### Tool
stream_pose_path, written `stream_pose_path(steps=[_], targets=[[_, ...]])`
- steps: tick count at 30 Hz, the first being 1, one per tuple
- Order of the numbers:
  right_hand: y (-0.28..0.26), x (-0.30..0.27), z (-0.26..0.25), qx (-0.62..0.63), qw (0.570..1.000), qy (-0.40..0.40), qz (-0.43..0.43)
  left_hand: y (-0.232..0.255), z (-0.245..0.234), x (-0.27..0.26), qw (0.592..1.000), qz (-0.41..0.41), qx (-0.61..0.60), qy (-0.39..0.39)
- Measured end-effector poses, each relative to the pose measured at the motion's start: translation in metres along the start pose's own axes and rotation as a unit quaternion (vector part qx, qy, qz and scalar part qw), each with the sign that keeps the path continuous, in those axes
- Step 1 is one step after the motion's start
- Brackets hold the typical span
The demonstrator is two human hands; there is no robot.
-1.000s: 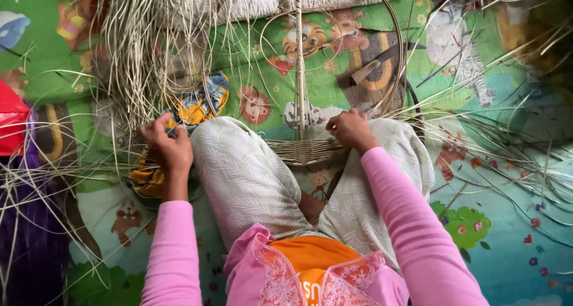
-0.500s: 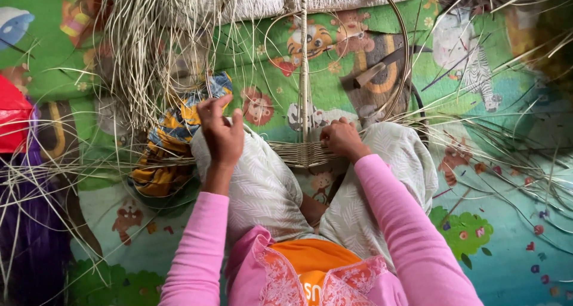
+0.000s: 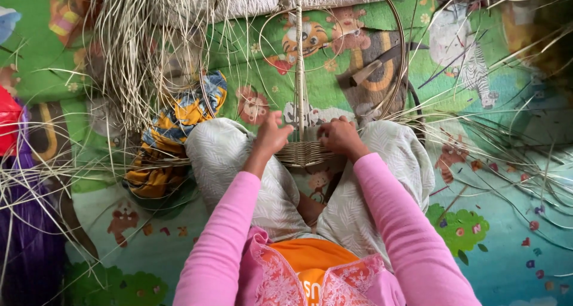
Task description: A person is weaving thin bamboo or grass strips into a circular frame to create a basket or similar craft item.
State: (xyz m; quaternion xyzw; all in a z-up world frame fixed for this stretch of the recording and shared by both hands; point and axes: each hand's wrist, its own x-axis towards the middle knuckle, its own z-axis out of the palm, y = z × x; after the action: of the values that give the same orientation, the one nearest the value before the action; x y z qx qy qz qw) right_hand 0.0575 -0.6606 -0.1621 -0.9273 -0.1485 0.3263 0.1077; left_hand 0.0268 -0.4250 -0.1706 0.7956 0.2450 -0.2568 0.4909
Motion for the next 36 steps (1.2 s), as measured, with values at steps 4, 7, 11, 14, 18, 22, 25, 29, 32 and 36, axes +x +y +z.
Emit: stream_pose_path(steps=[4, 7, 11, 14, 18, 22, 25, 29, 32, 36], targets=[[0.014, 0.033, 0.032, 0.289, 0.957, 0.002, 0.035, -0.026, 0.04, 0.037, 0.997, -0.058, -0.053, -0.022], [0.006, 0.044, 0.048, 0.368, 0.928, -0.021, 0.047, -0.045, 0.055, 0.056, 0.993, -0.056, -0.105, -0.028], [-0.003, 0.043, 0.057, 0.322, 0.945, -0.023, 0.054, -0.019, 0.041, 0.028, 0.995, -0.062, 0.063, -0.042], [-0.005, 0.038, 0.051, 0.311, 0.949, -0.028, 0.051, -0.001, 0.031, 0.007, 0.99, -0.065, 0.107, -0.058], [-0.002, 0.035, 0.05, 0.311, 0.949, -0.035, 0.038, -0.001, 0.033, 0.004, 0.989, -0.065, 0.11, -0.073], [-0.012, 0.023, 0.036, 0.329, 0.943, -0.031, 0.031, 0.001, 0.027, 0.0, 0.986, -0.059, 0.133, -0.08], [-0.019, 0.016, 0.024, 0.338, 0.94, -0.003, 0.046, 0.028, -0.004, -0.017, 0.997, 0.003, 0.06, -0.044], [-0.025, -0.015, -0.01, 0.368, 0.917, 0.118, 0.096, 0.058, -0.098, -0.025, 0.948, 0.231, -0.111, 0.189], [-0.014, -0.025, -0.008, 0.377, 0.897, 0.209, 0.1, -0.006, -0.171, 0.02, 0.898, 0.225, -0.079, 0.371], [-0.016, -0.025, 0.002, 0.401, 0.87, 0.278, 0.071, -0.123, -0.23, 0.064, 0.918, 0.01, 0.154, 0.365]])
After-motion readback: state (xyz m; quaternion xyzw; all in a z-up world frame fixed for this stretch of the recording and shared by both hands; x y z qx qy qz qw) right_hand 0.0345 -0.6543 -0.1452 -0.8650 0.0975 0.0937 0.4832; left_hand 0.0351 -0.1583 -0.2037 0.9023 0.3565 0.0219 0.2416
